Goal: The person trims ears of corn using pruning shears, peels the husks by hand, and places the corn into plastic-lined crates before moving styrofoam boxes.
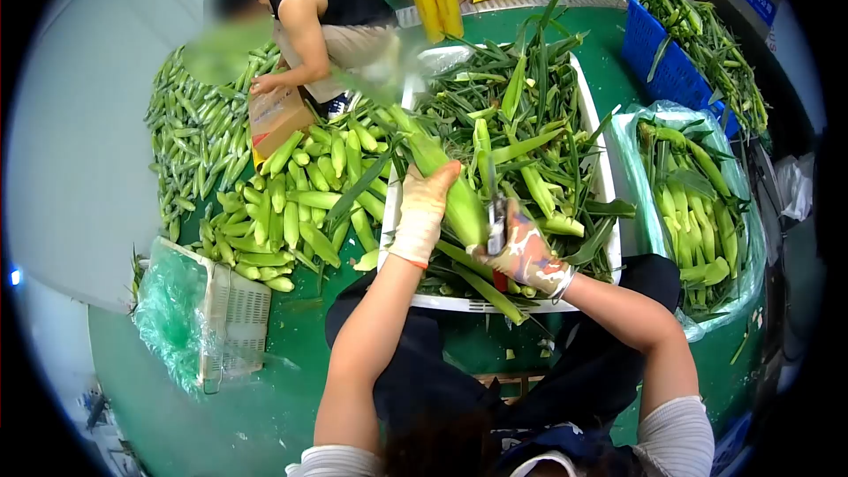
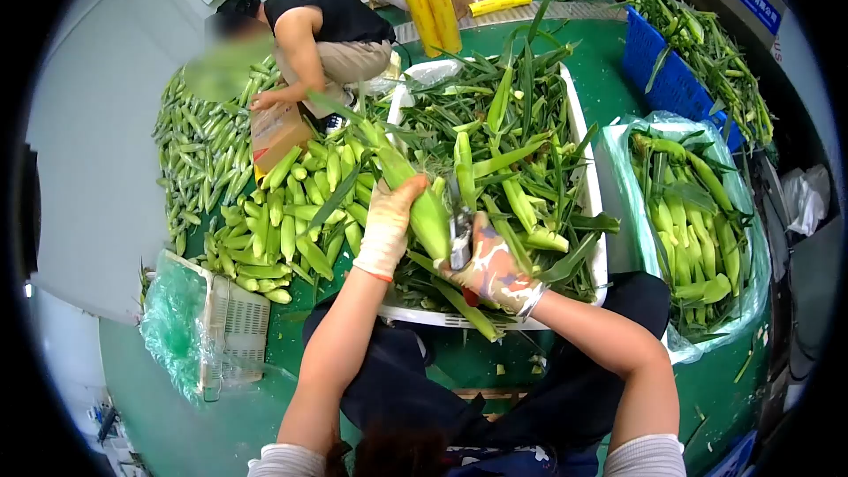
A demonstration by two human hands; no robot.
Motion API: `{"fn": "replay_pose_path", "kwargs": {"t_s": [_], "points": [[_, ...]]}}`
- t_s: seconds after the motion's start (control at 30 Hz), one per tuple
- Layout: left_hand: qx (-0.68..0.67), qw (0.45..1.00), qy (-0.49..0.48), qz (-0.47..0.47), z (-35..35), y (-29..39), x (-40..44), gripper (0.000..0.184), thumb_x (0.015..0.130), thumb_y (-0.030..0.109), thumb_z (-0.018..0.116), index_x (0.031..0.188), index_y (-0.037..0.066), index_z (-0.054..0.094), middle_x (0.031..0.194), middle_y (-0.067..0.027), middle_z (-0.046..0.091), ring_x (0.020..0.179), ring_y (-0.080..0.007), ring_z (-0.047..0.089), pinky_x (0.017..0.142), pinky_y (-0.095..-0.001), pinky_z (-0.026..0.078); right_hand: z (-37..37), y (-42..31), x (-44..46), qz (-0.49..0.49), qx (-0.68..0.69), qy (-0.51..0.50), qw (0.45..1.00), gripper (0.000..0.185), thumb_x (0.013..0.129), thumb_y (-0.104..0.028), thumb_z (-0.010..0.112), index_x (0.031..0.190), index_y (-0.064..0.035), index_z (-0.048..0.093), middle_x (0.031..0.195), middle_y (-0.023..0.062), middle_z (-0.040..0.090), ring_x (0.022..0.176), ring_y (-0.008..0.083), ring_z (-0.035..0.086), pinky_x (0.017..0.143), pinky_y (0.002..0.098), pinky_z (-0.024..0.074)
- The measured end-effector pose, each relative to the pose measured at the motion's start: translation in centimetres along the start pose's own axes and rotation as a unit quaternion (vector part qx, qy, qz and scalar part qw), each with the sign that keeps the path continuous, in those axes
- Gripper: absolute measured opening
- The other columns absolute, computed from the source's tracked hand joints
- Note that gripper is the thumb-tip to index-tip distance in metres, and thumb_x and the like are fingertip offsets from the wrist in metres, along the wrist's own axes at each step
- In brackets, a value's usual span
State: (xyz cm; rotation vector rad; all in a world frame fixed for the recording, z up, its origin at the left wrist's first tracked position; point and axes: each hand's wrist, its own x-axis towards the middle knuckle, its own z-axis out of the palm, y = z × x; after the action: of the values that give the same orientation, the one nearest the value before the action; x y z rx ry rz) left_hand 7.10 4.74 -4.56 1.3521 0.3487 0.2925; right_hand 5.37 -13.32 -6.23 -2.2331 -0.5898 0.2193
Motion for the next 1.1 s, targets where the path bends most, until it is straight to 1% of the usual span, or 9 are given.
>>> {"fn": "replay_pose_path", "kwargs": {"t_s": [0.1,0.3,0.43,0.5,0.63,0.7,0.77,0.83,1.1], "points": [[-0.085,0.991,-0.08,-0.062,-1.2,1.1,0.3,0.029,0.073,0.017,0.066,0.097,0.001,0.059,0.077,-0.0074,0.063,0.068,-0.0179,0.061,0.065,-0.0285,0.05,-1.5,-0.8,-0.3,-0.036,0.036,-0.095,0.994,0.073,0.064,-0.037,0.078,0.112,0.0022,0.04,0.091,0.0207,0.058,0.083,0.0327,0.059,0.076,0.0381,0.0485],[0.071,0.962,-0.195,-0.18,-2.3,4.5,-1.7,0.034,0.074,0.02,0.065,0.098,-0.004,0.058,0.073,-0.0101,0.062,0.062,-0.0197,0.061,0.06,-0.0293,0.052,-4.1,2.4,1.9,0.001,0.122,-0.234,0.965,0.08,0.062,-0.052,0.076,0.112,0.0004,0.043,0.092,0.0147,0.055,0.086,0.0229,0.053,0.077,0.0324,0.0442],[0.069,0.935,-0.265,-0.224,-2.2,4.9,-2.6,0.037,0.075,0.024,0.064,0.099,-0.004,0.058,0.075,-0.0113,0.062,0.063,-0.0203,0.061,0.06,-0.029,0.051,-4.6,2.6,2.5,0.01,0.262,-0.286,0.922,0.064,0.07,-0.035,0.078,0.112,0.0001,0.045,0.092,0.0076,0.053,0.086,0.0159,0.05,0.077,0.0306,0.0441],[0.019,0.909,-0.298,-0.291,-2.0,4.6,-3.4,0.039,0.073,0.024,0.065,0.099,-0.004,0.056,0.074,-0.0129,0.06,0.062,-0.021,0.059,0.06,-0.0315,0.05,-5.5,2.3,2.8,-0.079,0.234,-0.25,0.936,0.061,0.071,-0.034,0.077,0.113,-0.001,0.046,0.095,0.007,0.055,0.088,0.0153,0.051,0.078,0.0299,0.045],[-0.037,0.886,-0.357,-0.294,-1.4,4.3,-3.8,0.038,0.072,0.021,0.067,0.096,-0.006,0.056,0.072,-0.0136,0.059,0.06,-0.0224,0.059,0.058,-0.0319,0.051,-8.0,1.7,3.1,-0.012,0.167,-0.358,0.919,0.054,0.066,-0.025,0.081,0.108,-0.005,0.053,0.093,0.0022,0.06,0.083,0.0163,0.056,0.076,0.0313,0.0474],[0.037,0.875,-0.341,-0.343,-1.7,3.9,-3.1,0.034,0.073,0.019,0.067,0.094,-0.005,0.057,0.071,-0.0134,0.059,0.058,-0.0217,0.058,0.057,-0.0307,0.051,-8.3,0.6,2.9,-0.072,0.068,-0.297,0.95,0.035,0.069,-0.019,0.078,0.093,-0.0041,0.058,0.076,0.0051,0.061,0.071,0.0126,0.059,0.065,0.0262,0.0491],[0.078,0.891,-0.274,-0.354,-1.7,4.7,-3.4,0.032,0.073,0.019,0.068,0.092,-0.005,0.058,0.069,-0.0132,0.059,0.056,-0.0201,0.058,0.054,-0.0288,0.05,-7.2,1.2,2.5,0.15,0.225,-0.32,0.908,0.026,0.072,-0.018,0.076,0.083,-0.0014,0.058,0.066,0.0039,0.059,0.056,0.0097,0.057,0.053,0.0233,0.0472],[0.106,0.893,-0.3,-0.318,-2.5,4.4,-2.5,0.032,0.073,0.018,0.068,0.093,-0.005,0.058,0.07,-0.0129,0.06,0.057,-0.0203,0.059,0.055,-0.03,0.051,-5.6,2.4,2.4,0.074,0.227,-0.315,0.918,0.022,0.076,-0.015,0.073,0.077,-0.0011,0.057,0.062,0.0025,0.057,0.05,0.0096,0.054,0.048,0.0241,0.0445],[0.265,0.852,-0.389,-0.229,-4.3,4.2,-1.1,0.031,0.074,0.018,0.069,0.094,-0.004,0.061,0.075,-0.0082,0.064,0.062,-0.0147,0.059,0.061,-0.0272,0.048,-7.0,1.7,2.2,-0.015,0.065,-0.392,0.918,0.065,0.07,-0.043,0.076,0.11,-0.0018,0.047,0.085,0.0097,0.058,0.078,0.0194,0.055,0.072,0.0325,0.045]]}}
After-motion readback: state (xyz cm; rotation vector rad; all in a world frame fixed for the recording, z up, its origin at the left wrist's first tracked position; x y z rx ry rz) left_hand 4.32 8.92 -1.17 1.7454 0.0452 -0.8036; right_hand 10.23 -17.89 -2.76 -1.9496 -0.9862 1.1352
